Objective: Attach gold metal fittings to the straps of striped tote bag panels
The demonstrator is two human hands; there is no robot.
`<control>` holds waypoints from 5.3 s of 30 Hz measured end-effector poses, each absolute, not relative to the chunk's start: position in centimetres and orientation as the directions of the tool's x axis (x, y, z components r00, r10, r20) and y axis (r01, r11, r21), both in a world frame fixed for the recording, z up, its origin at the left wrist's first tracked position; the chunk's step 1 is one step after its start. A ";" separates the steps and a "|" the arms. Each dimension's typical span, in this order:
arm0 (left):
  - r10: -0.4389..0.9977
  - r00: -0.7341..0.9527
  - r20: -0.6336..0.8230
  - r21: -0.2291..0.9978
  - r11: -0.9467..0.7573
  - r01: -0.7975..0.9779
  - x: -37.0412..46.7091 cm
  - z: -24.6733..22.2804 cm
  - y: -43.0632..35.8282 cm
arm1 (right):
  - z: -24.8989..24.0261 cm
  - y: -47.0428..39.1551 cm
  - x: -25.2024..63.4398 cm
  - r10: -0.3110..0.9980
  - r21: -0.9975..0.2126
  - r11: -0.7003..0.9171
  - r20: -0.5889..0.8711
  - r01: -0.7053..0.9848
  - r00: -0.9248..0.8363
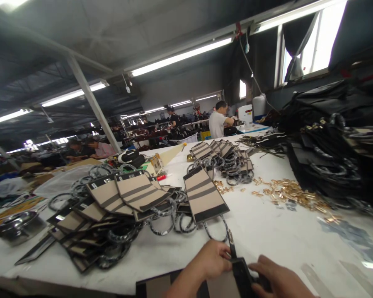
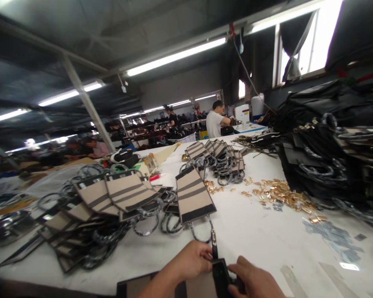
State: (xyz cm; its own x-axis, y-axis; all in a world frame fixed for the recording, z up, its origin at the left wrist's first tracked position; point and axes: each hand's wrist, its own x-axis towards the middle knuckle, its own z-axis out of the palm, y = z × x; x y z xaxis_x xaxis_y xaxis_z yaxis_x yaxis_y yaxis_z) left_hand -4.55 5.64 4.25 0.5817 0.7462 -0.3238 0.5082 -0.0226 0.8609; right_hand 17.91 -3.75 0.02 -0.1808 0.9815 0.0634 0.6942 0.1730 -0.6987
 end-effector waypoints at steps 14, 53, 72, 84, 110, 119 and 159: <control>0.905 0.394 0.163 0.585 -0.410 0.700 -4.6 3.6 0.9 | 2.0 -5.0 17.3 0.991 -0.362 0.131 0.062 0.923 -0.116; 0.799 0.589 0.119 0.274 -0.597 0.754 -6.0 0.5 -3.2 | 1.9 -2.8 16.6 0.965 -0.320 0.259 0.121 0.911 -0.232; 0.755 0.615 0.227 0.193 -0.654 0.731 -6.1 0.1 -2.3 | 2.3 -1.9 16.3 0.900 -0.205 0.434 0.066 0.877 -0.430; 0.528 0.712 0.462 -0.172 -0.735 0.656 -6.9 -1.6 -0.7 | 6.1 -1.3 15.6 0.918 -0.158 0.394 0.030 0.905 -0.394; 0.529 0.672 0.518 -0.093 -0.746 0.659 -7.1 -2.5 0.1 | 2.4 4.2 44.4 0.919 -0.335 -0.393 -0.135 0.856 0.369; 0.555 0.647 0.523 -0.039 -0.743 0.668 -7.0 -2.4 -0.2 | 2.7 3.5 44.3 0.908 -0.314 -0.412 -0.072 0.855 0.412; 0.838 0.515 0.178 0.522 -0.524 0.673 -6.4 0.5 -3.0 | 6.6 3.1 14.6 0.879 -0.587 0.108 -0.321 0.802 -0.353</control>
